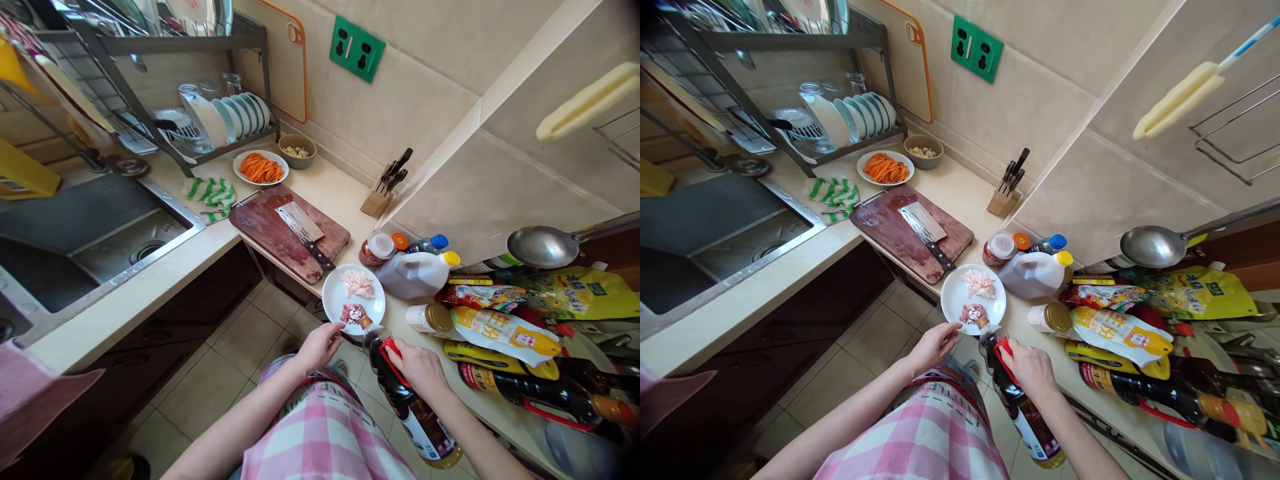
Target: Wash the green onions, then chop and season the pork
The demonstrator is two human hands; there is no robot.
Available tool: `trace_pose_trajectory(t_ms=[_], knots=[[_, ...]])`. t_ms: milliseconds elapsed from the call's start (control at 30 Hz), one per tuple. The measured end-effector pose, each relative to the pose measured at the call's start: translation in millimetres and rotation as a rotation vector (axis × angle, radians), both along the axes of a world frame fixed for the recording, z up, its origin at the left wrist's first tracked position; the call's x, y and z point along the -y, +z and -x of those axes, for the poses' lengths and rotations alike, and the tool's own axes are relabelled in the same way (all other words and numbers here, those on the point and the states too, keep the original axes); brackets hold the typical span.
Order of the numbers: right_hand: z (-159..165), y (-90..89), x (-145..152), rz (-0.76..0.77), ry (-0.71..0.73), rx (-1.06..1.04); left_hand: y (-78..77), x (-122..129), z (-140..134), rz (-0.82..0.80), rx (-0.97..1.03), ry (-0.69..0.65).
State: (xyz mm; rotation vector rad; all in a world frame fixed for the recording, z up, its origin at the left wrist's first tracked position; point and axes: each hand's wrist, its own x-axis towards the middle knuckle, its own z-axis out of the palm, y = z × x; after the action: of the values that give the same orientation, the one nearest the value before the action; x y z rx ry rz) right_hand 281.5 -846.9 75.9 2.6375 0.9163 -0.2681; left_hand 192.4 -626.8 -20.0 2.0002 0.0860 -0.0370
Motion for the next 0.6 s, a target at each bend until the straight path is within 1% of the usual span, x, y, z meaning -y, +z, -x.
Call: trace_pose_trajectory(t_ms=[267, 467, 600], knots=[[-1.5, 3.9, -4.2, 0.042, 0.029, 0.010, 1.7, 0.1, 0.0, -0.009, -0.001, -0.006], [-2.9, 9.2, -6.1, 0.041, 0.033, 0.029, -1.4, 0.4, 0.9, 0.001, 0.008, -0.003], [-5.3, 9.6, -6.2, 0.044, 0.031, 0.011, -3.6, 0.4, 1.6, 0.010, 0.011, 0.008]])
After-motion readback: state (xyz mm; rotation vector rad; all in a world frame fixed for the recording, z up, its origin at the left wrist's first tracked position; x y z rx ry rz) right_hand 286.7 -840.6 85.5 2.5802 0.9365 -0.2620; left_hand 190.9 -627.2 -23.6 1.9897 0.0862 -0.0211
